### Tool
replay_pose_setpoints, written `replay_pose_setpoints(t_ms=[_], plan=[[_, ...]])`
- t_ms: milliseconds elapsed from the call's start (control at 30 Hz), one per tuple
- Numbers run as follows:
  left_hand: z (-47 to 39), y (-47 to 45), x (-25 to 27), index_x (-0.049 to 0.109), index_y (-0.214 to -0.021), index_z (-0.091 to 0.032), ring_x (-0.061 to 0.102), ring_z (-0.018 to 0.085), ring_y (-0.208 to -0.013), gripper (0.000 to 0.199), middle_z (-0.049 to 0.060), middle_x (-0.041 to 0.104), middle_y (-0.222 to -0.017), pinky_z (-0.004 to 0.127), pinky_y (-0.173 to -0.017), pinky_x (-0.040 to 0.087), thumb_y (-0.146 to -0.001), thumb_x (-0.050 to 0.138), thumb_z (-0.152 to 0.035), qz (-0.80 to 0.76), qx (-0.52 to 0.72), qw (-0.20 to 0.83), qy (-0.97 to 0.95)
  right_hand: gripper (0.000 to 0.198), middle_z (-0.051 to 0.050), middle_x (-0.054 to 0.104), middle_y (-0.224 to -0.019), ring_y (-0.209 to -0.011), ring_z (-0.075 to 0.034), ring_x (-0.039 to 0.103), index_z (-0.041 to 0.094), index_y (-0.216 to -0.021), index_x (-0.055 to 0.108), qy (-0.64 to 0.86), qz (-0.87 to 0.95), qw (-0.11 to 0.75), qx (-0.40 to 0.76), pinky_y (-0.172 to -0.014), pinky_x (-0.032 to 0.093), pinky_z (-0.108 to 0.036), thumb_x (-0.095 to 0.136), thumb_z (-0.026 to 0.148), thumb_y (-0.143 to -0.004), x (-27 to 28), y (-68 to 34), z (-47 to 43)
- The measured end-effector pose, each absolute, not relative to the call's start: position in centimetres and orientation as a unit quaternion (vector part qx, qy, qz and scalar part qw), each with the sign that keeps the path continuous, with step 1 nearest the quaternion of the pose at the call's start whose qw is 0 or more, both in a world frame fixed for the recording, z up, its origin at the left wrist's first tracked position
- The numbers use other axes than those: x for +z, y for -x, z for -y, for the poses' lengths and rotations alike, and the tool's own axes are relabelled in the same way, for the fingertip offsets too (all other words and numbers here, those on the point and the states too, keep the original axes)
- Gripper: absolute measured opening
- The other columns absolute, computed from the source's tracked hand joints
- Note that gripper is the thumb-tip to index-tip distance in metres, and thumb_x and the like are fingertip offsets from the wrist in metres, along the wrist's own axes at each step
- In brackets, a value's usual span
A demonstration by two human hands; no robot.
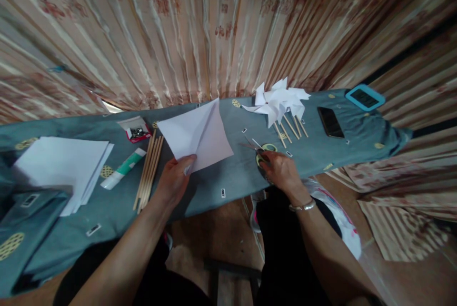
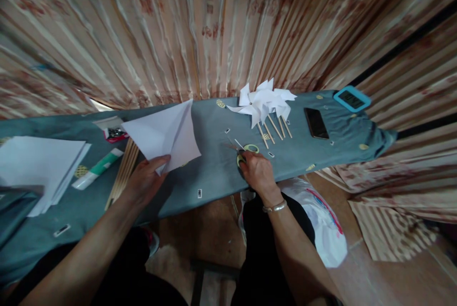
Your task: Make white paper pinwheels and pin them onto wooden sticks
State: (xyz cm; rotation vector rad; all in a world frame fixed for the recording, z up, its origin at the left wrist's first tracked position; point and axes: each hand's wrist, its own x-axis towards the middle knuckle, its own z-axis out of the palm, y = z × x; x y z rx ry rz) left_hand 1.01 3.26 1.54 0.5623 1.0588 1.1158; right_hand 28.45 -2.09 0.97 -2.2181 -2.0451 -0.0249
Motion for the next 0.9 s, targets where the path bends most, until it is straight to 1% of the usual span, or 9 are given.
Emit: replay_pose_setpoints(t_ms=[133, 200, 333, 400, 567, 667, 767, 833, 900], plan=[[-3.2, -1.2, 1.5, 0.075, -0.078, -0.018, 0.072, 0.027, -0.096, 0.029, 0.004, 0.078, -0.081, 0.037, -0.095, 0.052, -0.052, 0.086, -0.026, -0.464, 0.498, 0.689, -0.251, 0.013, -0.007, 0.078, -0.090, -0.083, -0.023, 0.073, 0.021, -0.096, 0.071, 0.741, 0.670, 0.036, 0.043, -0.071, 0.050, -0.029, 0.060, 0.019, -0.088, 1.4, -27.7, 1.8], [-3.3, -1.3, 1.5, 0.076, -0.080, -0.018, 0.072, 0.025, -0.093, 0.033, 0.004, 0.078, -0.081, 0.038, -0.096, 0.051, -0.050, 0.087, -0.026, -0.463, 0.509, 0.681, -0.251, 0.014, -0.006, 0.078, -0.091, -0.085, -0.023, 0.073, 0.022, -0.097, 0.071, 0.726, 0.682, 0.051, 0.072, -0.074, 0.051, -0.030, 0.060, 0.021, -0.088, 1.4, -27.5, 1.8], [-3.3, -1.3, 1.3, 0.077, -0.078, -0.017, 0.071, 0.023, -0.085, 0.033, 0.004, 0.078, -0.080, 0.036, -0.093, 0.051, -0.048, 0.087, -0.026, -0.484, 0.518, 0.656, -0.259, 0.031, -0.015, 0.072, -0.119, -0.109, -0.030, 0.066, 0.016, -0.116, 0.067, 0.682, 0.719, 0.128, 0.034, -0.094, 0.052, -0.041, 0.065, 0.026, -0.086, 0.8, -27.8, 1.9], [-3.0, -1.4, 1.2, 0.078, -0.077, -0.015, 0.071, 0.023, -0.081, 0.033, 0.005, 0.077, -0.078, 0.035, -0.089, 0.051, -0.048, 0.088, -0.028, -0.476, 0.509, 0.666, -0.266, 0.039, -0.017, 0.071, -0.120, -0.109, -0.032, 0.066, 0.014, -0.121, 0.064, 0.670, 0.728, 0.141, 0.021, -0.096, 0.052, -0.045, 0.066, 0.027, -0.085, 0.2, -28.2, 1.9], [-2.7, -1.4, 0.9, 0.077, -0.073, -0.013, 0.066, 0.017, -0.068, 0.032, 0.004, 0.074, -0.071, 0.029, -0.076, 0.050, -0.049, 0.089, -0.031, -0.465, 0.483, 0.697, -0.254, 0.042, -0.018, 0.072, -0.118, -0.105, -0.033, 0.068, 0.012, -0.127, 0.061, 0.646, 0.756, 0.104, -0.013, -0.091, 0.055, -0.045, 0.060, 0.029, -0.088, -0.8, -28.6, 1.7], [-2.9, -1.2, 0.9, 0.074, -0.067, -0.014, 0.063, 0.014, -0.064, 0.025, 0.003, 0.071, -0.068, 0.025, -0.067, 0.047, -0.053, 0.087, -0.029, -0.463, 0.484, 0.701, -0.245, 0.035, -0.016, 0.075, -0.108, -0.096, -0.031, 0.071, 0.013, -0.121, 0.065, 0.648, 0.758, 0.069, -0.016, -0.081, 0.057, -0.041, 0.057, 0.026, -0.090, -0.3, -27.8, 2.0], [-3.3, -1.1, 1.0, 0.072, -0.065, -0.014, 0.061, 0.011, -0.061, 0.018, 0.001, 0.070, -0.065, 0.024, -0.065, 0.047, -0.055, 0.084, -0.024, -0.459, 0.498, 0.696, -0.237, 0.031, -0.016, 0.078, -0.101, -0.089, -0.030, 0.074, 0.013, -0.115, 0.069, 0.670, 0.741, 0.043, 0.004, -0.074, 0.056, -0.037, 0.058, 0.023, -0.088, 0.7, -26.6, 2.6], [-3.5, -1.0, 1.1, 0.072, -0.064, -0.015, 0.063, 0.013, -0.064, 0.018, 0.002, 0.070, -0.064, 0.025, -0.067, 0.048, -0.053, 0.084, -0.022, -0.454, 0.503, 0.695, -0.242, 0.032, -0.015, 0.079, -0.097, -0.086, -0.030, 0.075, 0.015, -0.116, 0.070, 0.689, 0.720, 0.060, 0.044, -0.073, 0.056, -0.037, 0.060, 0.024, -0.087, 1.1, -25.9, 2.8], [-3.7, -0.9, 1.2, 0.070, -0.061, -0.015, 0.066, 0.017, -0.067, 0.020, 0.003, 0.069, -0.062, 0.027, -0.069, 0.049, -0.049, 0.085, -0.023, -0.449, 0.502, 0.696, -0.249, 0.030, -0.012, 0.079, -0.094, -0.085, -0.029, 0.075, 0.017, -0.112, 0.072, 0.705, 0.687, 0.129, 0.124, -0.075, 0.056, -0.037, 0.062, 0.027, -0.085, 1.3, -25.5, 2.8]])
